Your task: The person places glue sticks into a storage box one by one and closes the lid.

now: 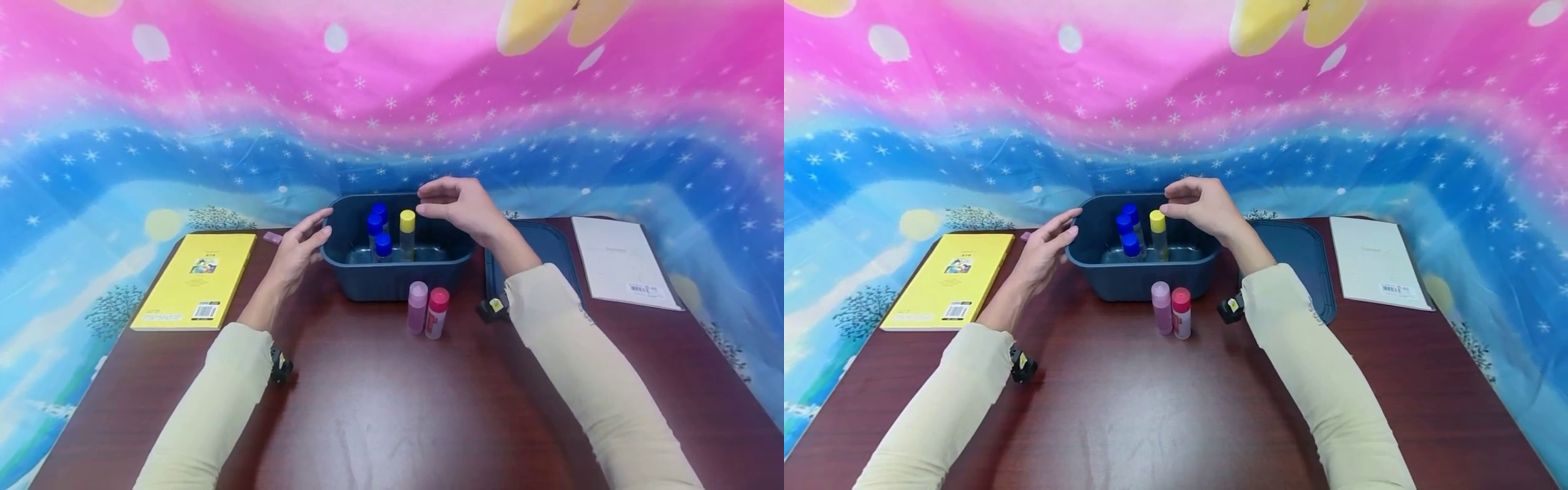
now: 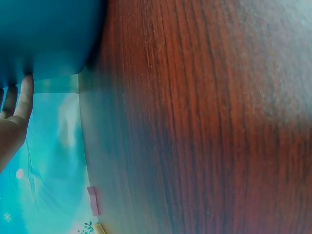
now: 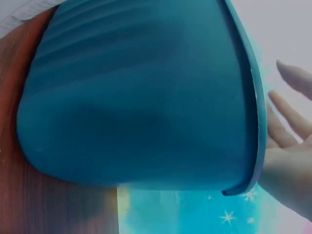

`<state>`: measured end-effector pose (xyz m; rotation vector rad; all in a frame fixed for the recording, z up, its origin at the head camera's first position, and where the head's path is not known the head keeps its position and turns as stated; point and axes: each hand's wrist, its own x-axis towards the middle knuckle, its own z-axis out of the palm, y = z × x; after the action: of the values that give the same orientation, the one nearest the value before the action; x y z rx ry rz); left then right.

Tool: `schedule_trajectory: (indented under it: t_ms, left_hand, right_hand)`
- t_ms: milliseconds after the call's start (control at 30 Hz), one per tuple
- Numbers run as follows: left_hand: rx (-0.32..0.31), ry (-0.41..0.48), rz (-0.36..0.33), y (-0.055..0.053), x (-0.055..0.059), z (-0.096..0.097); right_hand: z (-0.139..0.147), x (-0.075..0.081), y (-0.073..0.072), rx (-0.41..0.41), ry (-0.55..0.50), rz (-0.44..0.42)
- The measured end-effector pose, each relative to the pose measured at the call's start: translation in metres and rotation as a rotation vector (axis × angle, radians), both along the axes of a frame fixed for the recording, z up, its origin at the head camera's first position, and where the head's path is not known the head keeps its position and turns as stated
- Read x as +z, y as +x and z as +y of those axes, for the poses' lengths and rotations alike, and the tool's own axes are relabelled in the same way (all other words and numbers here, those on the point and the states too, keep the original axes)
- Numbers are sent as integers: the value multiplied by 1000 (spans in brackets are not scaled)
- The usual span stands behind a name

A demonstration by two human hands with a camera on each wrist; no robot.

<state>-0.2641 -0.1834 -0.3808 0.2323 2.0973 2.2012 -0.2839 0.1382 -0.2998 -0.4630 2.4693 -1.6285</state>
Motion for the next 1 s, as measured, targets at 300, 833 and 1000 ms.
schedule_trajectory:
  t_ms: [300, 833, 1000]
  left_hand:
    - [7, 23, 5, 0, 0, 1]
    - [-1, 17, 3, 1, 0, 0]
    - [-5, 21, 2, 0, -1, 0]
  right_hand:
    - [11, 0, 15, 152, -41, 52]
    - [18, -1, 36, 398, -100, 107]
    - [24, -4, 39, 501, -136, 84]
